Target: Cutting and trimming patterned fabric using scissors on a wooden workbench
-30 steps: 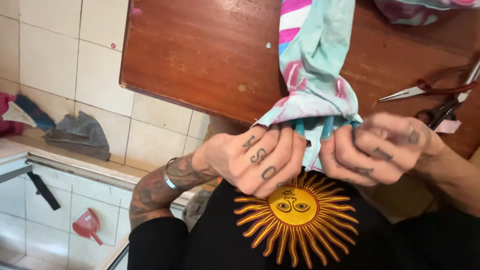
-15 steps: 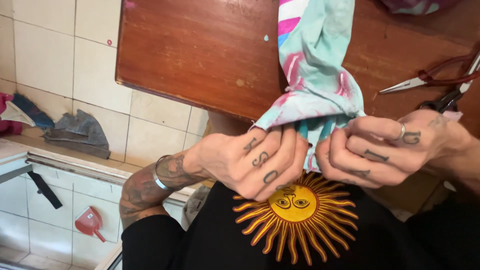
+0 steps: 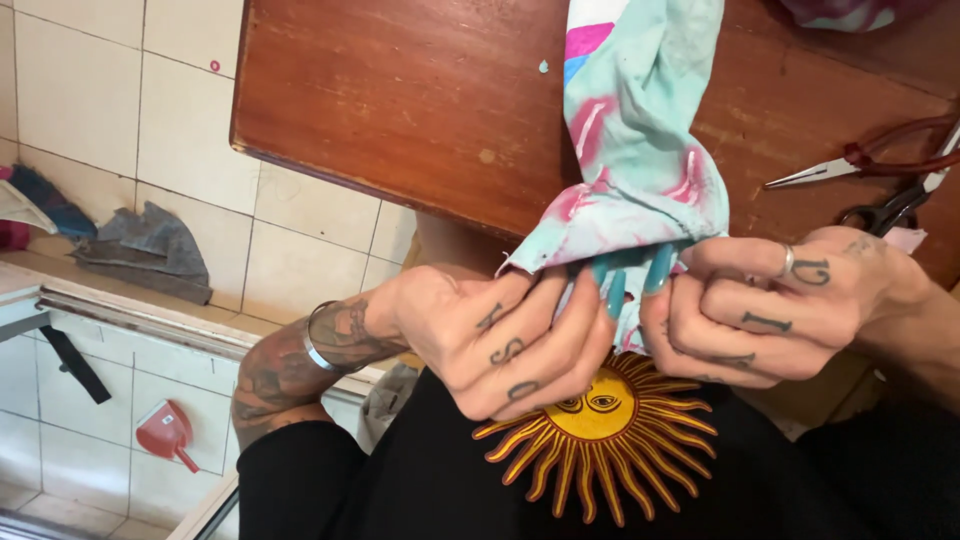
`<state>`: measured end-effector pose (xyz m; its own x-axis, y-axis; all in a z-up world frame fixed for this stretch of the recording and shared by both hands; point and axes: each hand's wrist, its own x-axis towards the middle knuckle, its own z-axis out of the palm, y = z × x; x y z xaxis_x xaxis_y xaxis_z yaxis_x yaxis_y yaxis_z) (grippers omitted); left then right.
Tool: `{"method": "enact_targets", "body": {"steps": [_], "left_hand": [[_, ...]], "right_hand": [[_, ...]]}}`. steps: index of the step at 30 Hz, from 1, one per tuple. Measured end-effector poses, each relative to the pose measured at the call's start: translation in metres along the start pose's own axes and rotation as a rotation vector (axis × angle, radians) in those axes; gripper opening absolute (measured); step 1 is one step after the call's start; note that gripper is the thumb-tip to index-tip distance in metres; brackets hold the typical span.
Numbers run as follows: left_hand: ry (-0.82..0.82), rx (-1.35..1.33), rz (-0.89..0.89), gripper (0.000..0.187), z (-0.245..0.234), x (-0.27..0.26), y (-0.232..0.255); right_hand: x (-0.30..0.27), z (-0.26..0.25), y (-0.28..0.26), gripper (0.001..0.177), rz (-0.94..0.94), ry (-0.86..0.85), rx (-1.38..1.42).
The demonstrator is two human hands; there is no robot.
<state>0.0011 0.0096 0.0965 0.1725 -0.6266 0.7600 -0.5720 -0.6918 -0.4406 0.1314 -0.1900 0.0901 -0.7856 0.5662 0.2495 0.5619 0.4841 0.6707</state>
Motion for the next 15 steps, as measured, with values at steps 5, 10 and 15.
{"method": "enact_targets", "body": {"steps": [5,10,15], "left_hand": [[0.05,0.119,0.218,0.022,0.001,-0.005,-0.005],[-0.008,0.115,0.105,0.007,-0.01,-0.032,0.012],[-0.171,-0.051,-0.341,0.051,-0.037,-0.039,0.039]], "right_hand": [[0.029,-0.004,0.021,0.013,0.248,-0.022,0.134],[0.027,0.005,0.026,0.018,0.165,0.071,0.062],[0.011,0.014,0.019,0.015,0.178,-0.023,-0.031]]}}
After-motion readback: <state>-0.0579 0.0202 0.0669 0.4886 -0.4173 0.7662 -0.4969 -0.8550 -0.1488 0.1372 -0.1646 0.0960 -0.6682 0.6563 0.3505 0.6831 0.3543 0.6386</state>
